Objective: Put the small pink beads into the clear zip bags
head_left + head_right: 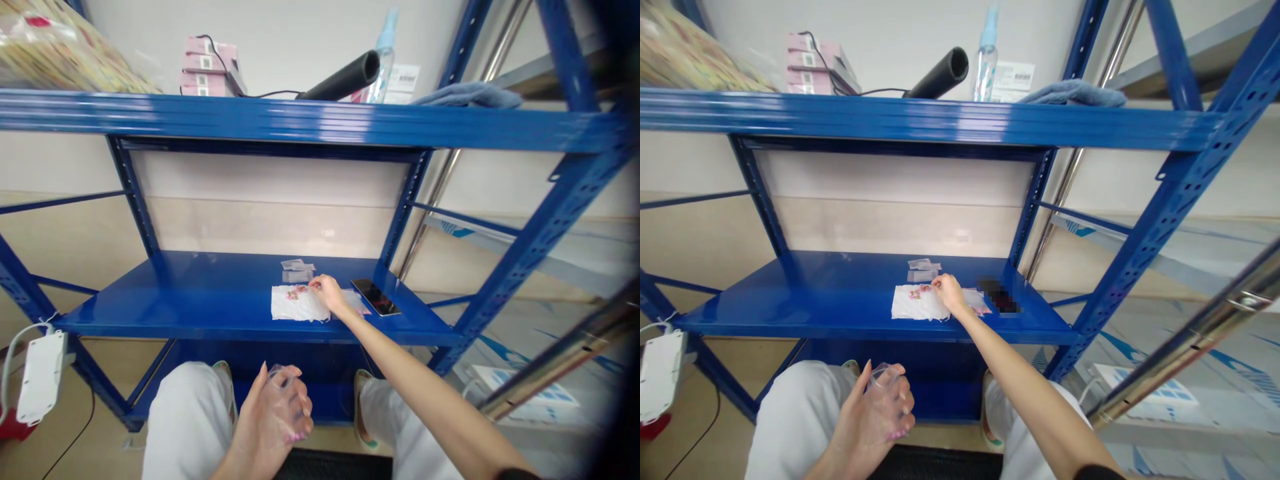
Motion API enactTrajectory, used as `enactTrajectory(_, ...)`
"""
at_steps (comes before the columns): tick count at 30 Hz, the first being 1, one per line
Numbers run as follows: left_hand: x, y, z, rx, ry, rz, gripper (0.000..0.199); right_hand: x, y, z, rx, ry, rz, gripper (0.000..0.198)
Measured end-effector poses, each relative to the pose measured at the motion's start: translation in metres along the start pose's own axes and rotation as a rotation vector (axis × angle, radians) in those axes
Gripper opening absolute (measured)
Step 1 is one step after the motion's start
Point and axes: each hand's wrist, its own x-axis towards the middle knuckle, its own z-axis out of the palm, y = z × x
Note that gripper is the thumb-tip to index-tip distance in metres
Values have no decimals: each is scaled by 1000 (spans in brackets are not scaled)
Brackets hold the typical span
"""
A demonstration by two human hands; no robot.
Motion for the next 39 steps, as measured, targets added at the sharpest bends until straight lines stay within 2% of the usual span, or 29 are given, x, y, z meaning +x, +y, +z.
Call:
enactTrajectory(4, 4, -2, -4, 5, -37, -16, 45, 25, 15, 19, -16, -69, 2, 16)
enactTrajectory(8, 5, 1, -7, 8, -87, -23, 46, 32, 22, 28, -31, -108, -7, 14)
enactTrajectory(11, 3, 4, -6, -2, -79, -19, 46, 32, 19, 25, -38, -103, -16, 13)
enactTrajectory(15, 3, 6, -2, 47, -22, 4, 47, 21, 3, 3, -14, -51, -14, 15)
enactTrajectory(18, 6, 4, -4, 151, 58, 0, 46, -17, -26, -20, 118, 7, -44, 12)
enactTrajectory(19, 7, 2, -6, 200, 88, -12, 47, -37, -37, -27, 197, 27, -64, 12)
enactTrajectory(21, 9, -2, -12, 304, 142, -56, 50, -86, -62, -37, 343, -21, -76, 15)
enactTrajectory(25, 8, -9, -22, 412, 138, -196, 59, -186, -96, -40, 551, -78, 86, 20)
enactTrajectory(28, 2, -11, -24, 440, 94, -246, 59, -233, -100, -31, 641, -35, 213, 22)
enactTrajectory(32, -3, -15, -21, 513, 39, -316, 61, -248, -96, -20, 714, 28, 254, 23)
enactTrajectory(36, -1, -20, -19, 574, 6, -414, 73, -243, -98, -21, 710, 11, 164, 20)
enactTrajectory(39, 0, -22, -17, 561, 4, -429, 74, -243, -100, -23, 676, -47, 112, 19)
